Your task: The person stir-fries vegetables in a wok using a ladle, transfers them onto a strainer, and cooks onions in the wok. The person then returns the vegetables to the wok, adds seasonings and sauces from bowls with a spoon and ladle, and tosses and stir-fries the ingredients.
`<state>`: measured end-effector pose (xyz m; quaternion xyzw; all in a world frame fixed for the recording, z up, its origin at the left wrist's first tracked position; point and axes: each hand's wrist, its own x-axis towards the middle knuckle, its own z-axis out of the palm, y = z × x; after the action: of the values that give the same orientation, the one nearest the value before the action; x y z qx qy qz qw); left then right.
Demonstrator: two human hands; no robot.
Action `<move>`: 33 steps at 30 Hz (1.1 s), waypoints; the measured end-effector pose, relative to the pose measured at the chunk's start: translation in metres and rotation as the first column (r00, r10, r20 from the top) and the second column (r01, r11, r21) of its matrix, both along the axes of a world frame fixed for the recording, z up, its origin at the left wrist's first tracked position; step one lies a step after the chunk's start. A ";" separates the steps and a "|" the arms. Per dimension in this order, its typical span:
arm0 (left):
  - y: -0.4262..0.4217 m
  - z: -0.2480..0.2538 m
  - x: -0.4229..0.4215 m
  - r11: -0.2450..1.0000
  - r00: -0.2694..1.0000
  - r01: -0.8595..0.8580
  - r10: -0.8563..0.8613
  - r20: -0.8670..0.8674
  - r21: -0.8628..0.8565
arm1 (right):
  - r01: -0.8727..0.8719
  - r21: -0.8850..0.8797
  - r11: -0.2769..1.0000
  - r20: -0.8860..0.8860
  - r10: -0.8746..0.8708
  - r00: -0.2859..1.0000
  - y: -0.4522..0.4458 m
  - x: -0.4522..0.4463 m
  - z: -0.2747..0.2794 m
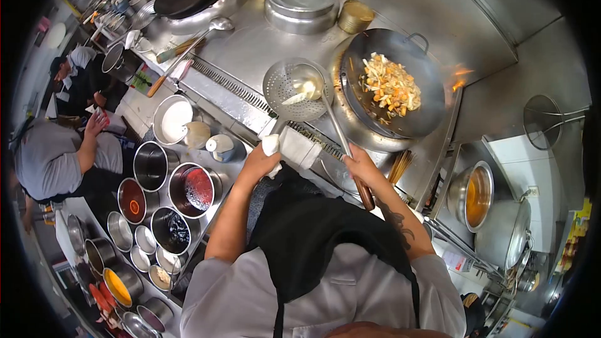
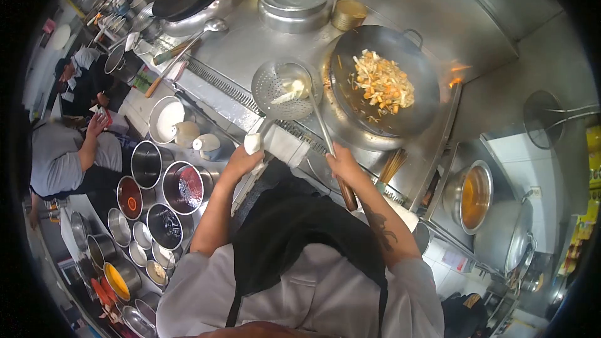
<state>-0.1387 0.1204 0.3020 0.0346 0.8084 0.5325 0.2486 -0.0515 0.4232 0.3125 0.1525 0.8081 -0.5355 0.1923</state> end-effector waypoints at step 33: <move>0.305 -0.002 -0.020 0.787 0.548 -0.417 -0.182 0.816 0.455 | 0.629 0.231 0.743 -0.210 -0.593 0.777 0.195 0.010 0.045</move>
<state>-0.1586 0.4250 0.2999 -0.2005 0.3787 0.7283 0.5348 -0.0416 0.6186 0.3579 0.4020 0.7925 -0.4535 -0.0686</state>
